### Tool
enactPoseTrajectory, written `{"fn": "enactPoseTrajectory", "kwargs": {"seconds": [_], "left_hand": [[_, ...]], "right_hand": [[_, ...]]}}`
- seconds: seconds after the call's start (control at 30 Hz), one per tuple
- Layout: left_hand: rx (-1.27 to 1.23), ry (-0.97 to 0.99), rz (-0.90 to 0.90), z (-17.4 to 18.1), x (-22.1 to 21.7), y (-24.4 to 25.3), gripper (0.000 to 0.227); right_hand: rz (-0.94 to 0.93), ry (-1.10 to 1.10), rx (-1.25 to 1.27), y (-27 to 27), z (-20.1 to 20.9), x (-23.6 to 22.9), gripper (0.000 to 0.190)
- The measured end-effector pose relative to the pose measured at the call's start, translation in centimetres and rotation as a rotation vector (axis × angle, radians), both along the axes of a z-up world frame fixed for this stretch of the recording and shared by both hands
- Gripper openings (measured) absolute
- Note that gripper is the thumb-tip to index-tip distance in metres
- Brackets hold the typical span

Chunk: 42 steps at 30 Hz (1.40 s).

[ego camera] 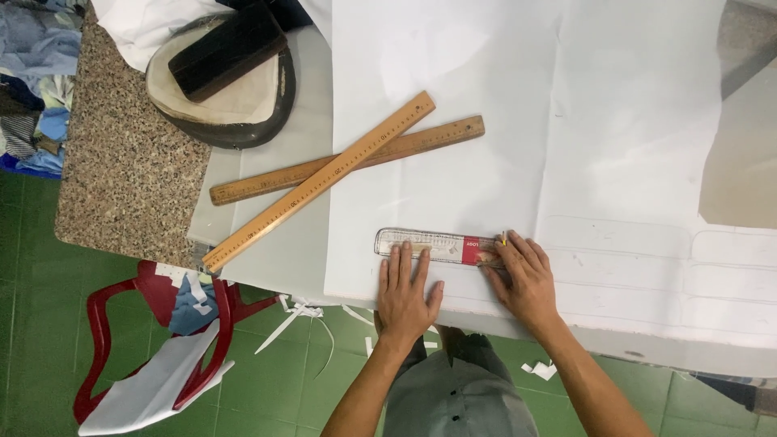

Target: The person uses a pencil and various rulers to draw straight lines and curved edges on a large white paper pattern laid out on a work table. They adjust the rulers repeatedly to trace different sections of the pattern.

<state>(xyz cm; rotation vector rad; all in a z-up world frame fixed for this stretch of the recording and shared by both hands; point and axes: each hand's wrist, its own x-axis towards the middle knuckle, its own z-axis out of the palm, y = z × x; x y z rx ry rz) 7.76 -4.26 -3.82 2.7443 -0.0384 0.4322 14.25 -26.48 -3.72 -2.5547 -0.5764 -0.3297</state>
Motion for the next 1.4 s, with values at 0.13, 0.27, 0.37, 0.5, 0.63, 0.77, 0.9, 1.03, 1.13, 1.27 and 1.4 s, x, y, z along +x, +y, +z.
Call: {"fn": "enactPoseTrajectory", "kwargs": {"seconds": [0.13,0.27,0.37,0.5,0.63,0.77,0.9,1.03,1.13,1.27,1.4], "left_hand": [[-0.015,0.019,-0.017,0.5,0.4,0.1,0.058],[-0.021,0.051,-0.029,0.5,0.3,0.1,0.057],[0.004,-0.021,-0.012,0.0,0.4,0.2,0.058],[0.01,-0.027,-0.002,-0.2,0.3,0.1,0.058],[0.018,-0.033,0.0,-0.1,0.6,0.1,0.058],[0.024,-0.021,0.002,-0.2,0.3,0.1,0.058],[-0.005,0.029,-0.011,0.0,0.3,0.1,0.057],[-0.064,0.092,-0.046,0.9,0.8,0.4,0.058],[-0.024,0.053,-0.072,0.6,1.4,0.8,0.06],[-0.021,0.045,-0.075,2.0,2.1,0.9,0.057],[0.021,0.062,-0.076,0.9,1.6,0.5,0.065]], "right_hand": [[0.005,0.022,-0.008,-0.1,0.3,0.5,0.048],[0.012,0.067,0.007,-0.4,0.5,0.6,0.053],[0.032,0.056,0.002,-0.1,0.1,0.7,0.056],[0.015,0.048,0.017,-0.1,-0.6,0.6,0.053],[0.002,0.031,0.0,-0.1,-0.7,0.9,0.051],[0.009,0.019,-0.002,0.2,0.1,0.7,0.05],[-0.055,0.104,0.155,0.6,1.1,1.2,0.036],[-0.01,0.408,0.461,4.8,4.4,3.8,0.018],[0.275,0.67,0.499,10.9,6.3,7.3,0.012],[0.505,0.753,0.308,16.3,5.9,9.7,0.01],[0.673,0.776,-0.041,18.3,6.3,10.9,0.014]]}}
